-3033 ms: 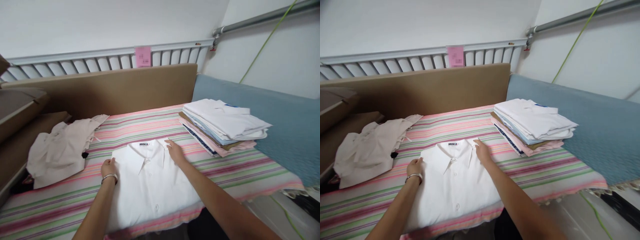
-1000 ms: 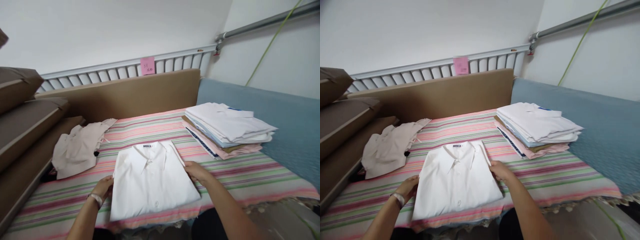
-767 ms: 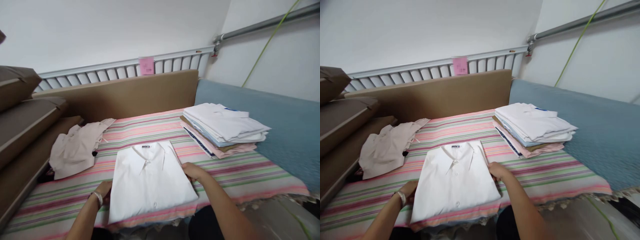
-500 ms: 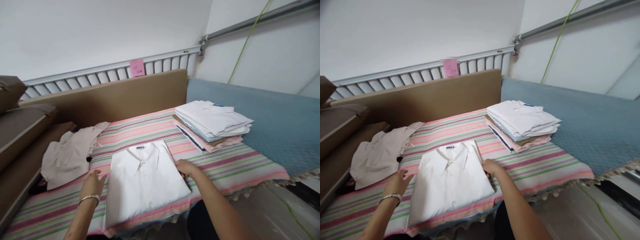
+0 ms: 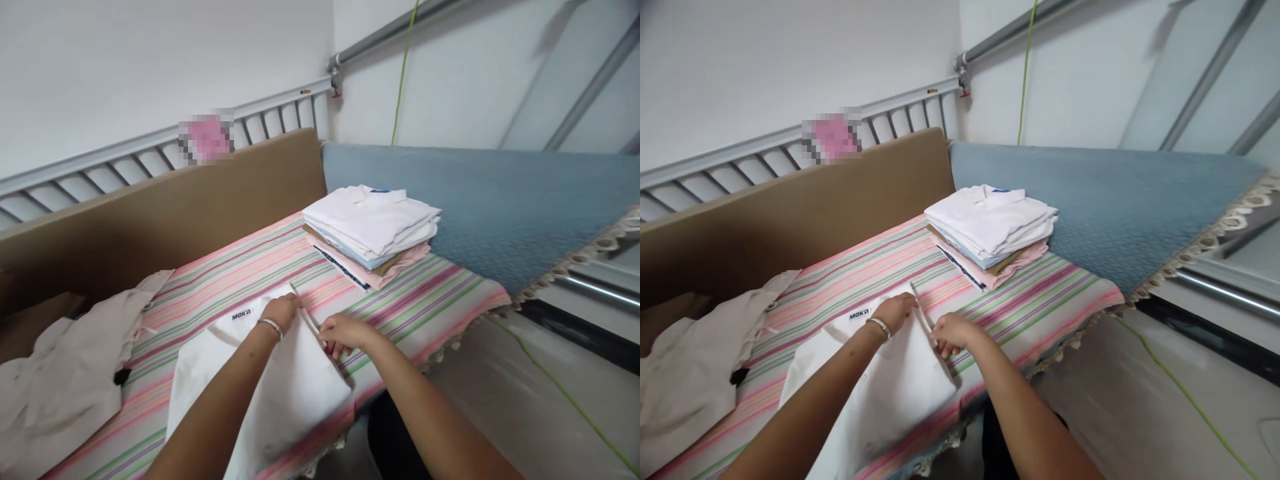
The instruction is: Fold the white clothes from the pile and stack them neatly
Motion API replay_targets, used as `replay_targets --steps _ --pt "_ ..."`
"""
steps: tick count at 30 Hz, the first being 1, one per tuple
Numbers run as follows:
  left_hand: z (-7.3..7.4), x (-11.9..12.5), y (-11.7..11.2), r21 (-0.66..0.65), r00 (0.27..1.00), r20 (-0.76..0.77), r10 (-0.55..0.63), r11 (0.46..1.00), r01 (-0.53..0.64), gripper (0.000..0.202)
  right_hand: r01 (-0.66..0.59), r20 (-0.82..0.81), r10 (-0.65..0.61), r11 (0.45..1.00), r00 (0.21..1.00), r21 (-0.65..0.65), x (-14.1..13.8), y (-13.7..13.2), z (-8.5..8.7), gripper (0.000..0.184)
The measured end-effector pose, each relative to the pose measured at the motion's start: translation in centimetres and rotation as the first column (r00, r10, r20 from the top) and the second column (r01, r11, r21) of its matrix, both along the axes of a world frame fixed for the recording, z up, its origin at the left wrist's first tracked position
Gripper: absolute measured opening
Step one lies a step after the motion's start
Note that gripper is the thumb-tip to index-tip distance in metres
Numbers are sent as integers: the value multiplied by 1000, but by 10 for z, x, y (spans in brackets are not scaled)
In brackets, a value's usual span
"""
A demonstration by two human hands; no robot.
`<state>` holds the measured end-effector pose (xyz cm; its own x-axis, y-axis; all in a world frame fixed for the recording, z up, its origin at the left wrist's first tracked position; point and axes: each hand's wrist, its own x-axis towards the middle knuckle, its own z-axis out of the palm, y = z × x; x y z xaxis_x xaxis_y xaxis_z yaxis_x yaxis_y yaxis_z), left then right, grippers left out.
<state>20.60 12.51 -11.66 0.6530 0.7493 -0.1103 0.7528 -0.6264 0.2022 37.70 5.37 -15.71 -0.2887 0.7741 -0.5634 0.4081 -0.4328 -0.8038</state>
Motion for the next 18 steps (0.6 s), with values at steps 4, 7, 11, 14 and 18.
replay_targets --steps 4,7,11,14,18 --pt "-1 -6 7 -46 1000 -3 -7 999 7 20 125 -12 -125 992 992 21 15 2 9 12" --pt "5 -15 2 -63 995 91 29 998 -23 24 165 -15 -164 986 986 40 10 4 11 12" --pt "8 -12 0 -14 992 115 58 998 -57 26 138 -2 -138 989 990 57 -4 7 4 9" --pt "-3 1 5 30 998 13 63 998 -63 24 239 -10 -242 951 970 195 -9 10 -2 4" --pt "-17 13 9 47 996 -19 84 995 -83 23 143 81 -184 921 979 362 -10 8 1 26"
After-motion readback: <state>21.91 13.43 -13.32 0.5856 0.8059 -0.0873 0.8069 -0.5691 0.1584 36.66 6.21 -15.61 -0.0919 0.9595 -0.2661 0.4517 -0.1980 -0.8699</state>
